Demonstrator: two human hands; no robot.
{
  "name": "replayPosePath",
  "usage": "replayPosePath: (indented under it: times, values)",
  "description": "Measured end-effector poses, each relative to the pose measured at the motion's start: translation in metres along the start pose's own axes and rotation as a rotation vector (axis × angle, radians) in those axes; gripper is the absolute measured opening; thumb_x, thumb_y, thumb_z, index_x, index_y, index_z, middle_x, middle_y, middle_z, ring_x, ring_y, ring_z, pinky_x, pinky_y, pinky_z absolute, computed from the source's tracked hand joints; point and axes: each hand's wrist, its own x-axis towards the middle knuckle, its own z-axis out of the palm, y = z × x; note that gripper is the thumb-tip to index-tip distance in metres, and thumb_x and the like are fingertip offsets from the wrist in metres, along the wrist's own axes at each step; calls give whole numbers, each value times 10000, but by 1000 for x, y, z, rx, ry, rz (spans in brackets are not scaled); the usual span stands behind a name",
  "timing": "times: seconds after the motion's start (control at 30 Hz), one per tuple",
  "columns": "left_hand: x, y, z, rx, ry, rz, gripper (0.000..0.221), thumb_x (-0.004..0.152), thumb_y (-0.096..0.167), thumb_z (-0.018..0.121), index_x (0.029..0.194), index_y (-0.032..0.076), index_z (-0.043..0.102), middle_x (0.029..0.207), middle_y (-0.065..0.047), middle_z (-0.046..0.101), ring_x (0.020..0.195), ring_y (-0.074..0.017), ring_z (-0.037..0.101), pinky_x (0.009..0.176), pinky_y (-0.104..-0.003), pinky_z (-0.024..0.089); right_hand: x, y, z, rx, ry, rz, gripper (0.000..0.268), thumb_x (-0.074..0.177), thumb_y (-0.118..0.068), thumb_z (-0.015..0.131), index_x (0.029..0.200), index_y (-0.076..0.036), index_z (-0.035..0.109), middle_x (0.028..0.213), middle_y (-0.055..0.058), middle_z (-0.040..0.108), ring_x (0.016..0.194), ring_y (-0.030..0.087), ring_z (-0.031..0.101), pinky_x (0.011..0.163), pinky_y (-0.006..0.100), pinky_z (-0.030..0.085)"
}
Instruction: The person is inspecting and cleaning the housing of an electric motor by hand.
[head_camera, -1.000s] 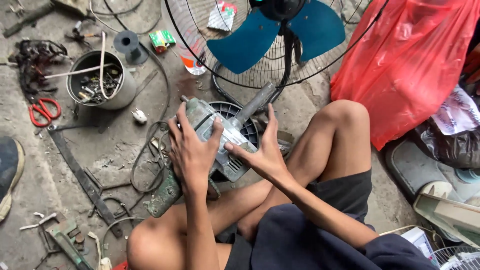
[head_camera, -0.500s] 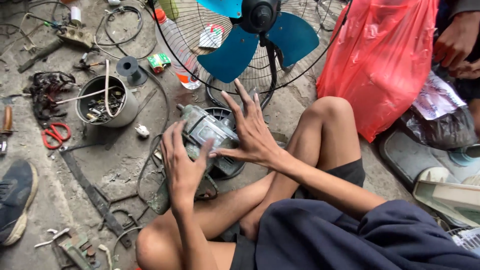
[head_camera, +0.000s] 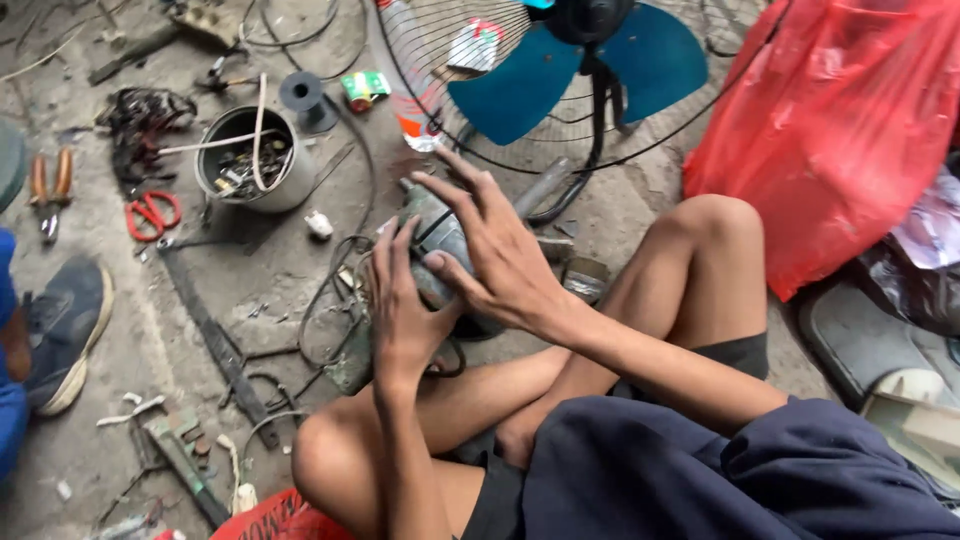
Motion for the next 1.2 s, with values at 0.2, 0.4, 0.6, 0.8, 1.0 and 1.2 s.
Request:
replayPosePath:
  times: [0.2,0.4,0.6,0.8,1.0,1.2]
  values:
    - [-2,-2,-6,-42,-32,3,1014,827,346,892,1733,161,474,1749,-218,469,1585,-480,525,1328,-671,405,1,10,36,21,-127,-3,670,1221,-536,421,1806,-210,389,1860,259,340,1670,507,481,1395,718,324]
    - [-4,-6,-22,105,89,-179,571,1185,422,612,1682,150,544,1440,-186,742,1308,-449,717,1122,-647,555,-4,6,32,-246,-230,-60,781,1190,-553,482,1843,-150,337,1887,291,261,1702,534,377,1417,694,242]
    - [-35,-88,81,593,111,-313,503,1192,445,429,1656,341,595,1260,13,759,1209,-283,740,994,-506,609,15,0,39,-321,-231,-99,983,1159,-774,431,1887,-136,262,1940,318,130,1808,504,113,1421,711,-12]
    - [3,-21,26,369,-170,-601,390,1124,484,516,1423,340,720,1107,-21,852,1142,-370,830,1078,-571,619,-26,1,27,-415,-257,-192,1164,1051,-947,351,1892,-149,243,1925,294,184,1808,481,113,1425,693,-42]
    - [-23,-87,81,395,212,-317,432,1131,384,534,1489,286,756,1063,-105,707,1060,-407,728,957,-607,601,14,17,38,-348,-183,-126,1093,1118,-871,357,1918,-153,157,1964,269,84,1824,478,14,1423,696,-53]
    - [-9,-28,19,204,73,-324,843,1111,838,265,1297,155,724,1111,-156,802,1024,-434,806,909,-635,642,4,14,28,37,-198,-73,678,1204,-549,368,1777,-199,462,1871,237,302,1744,503,298,1426,721,153]
